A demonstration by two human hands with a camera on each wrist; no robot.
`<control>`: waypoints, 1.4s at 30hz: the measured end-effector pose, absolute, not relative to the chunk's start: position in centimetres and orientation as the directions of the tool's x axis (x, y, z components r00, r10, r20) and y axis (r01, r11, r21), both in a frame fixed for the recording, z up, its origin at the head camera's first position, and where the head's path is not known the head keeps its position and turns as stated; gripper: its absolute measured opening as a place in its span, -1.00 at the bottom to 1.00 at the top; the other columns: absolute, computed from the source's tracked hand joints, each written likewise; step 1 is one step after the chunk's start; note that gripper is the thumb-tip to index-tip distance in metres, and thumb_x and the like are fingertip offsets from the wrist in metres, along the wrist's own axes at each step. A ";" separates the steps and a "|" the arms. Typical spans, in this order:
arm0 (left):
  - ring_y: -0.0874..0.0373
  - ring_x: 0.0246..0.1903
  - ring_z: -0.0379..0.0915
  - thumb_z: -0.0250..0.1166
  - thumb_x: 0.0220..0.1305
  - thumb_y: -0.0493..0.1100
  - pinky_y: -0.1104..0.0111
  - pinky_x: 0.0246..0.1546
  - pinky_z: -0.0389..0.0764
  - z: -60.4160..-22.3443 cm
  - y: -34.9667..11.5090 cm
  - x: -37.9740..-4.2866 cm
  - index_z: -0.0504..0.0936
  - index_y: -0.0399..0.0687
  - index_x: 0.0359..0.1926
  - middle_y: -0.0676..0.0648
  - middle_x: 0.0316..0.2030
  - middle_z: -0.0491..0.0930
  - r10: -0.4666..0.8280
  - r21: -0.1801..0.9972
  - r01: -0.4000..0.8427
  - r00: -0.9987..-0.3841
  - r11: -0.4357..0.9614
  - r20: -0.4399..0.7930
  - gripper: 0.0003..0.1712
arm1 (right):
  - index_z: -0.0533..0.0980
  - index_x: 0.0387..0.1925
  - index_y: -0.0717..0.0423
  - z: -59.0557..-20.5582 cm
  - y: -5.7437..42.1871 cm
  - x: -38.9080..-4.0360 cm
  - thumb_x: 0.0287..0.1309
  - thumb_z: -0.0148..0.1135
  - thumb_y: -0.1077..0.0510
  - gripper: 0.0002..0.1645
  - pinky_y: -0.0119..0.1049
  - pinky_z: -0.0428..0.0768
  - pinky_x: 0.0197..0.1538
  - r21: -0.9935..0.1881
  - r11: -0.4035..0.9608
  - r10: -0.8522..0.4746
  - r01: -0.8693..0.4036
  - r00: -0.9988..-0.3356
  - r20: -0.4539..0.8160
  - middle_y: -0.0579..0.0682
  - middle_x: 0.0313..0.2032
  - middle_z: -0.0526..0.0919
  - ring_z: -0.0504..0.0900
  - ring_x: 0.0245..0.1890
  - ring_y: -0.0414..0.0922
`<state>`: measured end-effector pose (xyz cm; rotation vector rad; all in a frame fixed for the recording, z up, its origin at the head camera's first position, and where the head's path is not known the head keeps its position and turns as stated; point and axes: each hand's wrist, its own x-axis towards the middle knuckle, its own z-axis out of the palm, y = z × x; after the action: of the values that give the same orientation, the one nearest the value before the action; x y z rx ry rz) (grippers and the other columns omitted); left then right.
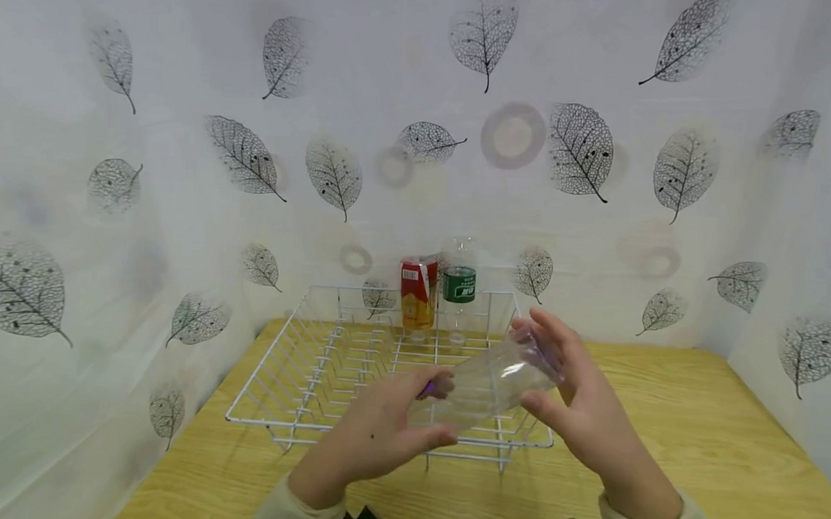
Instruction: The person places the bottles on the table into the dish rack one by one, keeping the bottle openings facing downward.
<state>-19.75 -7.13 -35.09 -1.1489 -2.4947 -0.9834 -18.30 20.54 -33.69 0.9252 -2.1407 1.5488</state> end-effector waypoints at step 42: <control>0.15 0.39 0.25 0.29 0.44 0.00 0.22 0.36 0.33 -37.4 -5.5 -21.1 0.22 0.20 0.51 0.12 0.40 0.35 0.781 0.847 0.497 -0.598 0.186 0.180 -0.28 | 0.18 0.49 0.20 -35.1 18.0 -18.3 0.40 0.24 0.20 -0.26 -0.02 0.56 0.21 -0.848 -0.181 -0.431 -0.498 -0.735 0.524 0.25 0.24 0.53 0.51 0.24 0.25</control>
<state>-21.09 -5.53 -37.39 -1.4709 -2.6282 -1.6612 -18.25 17.95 -35.07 1.1236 -1.9776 2.0946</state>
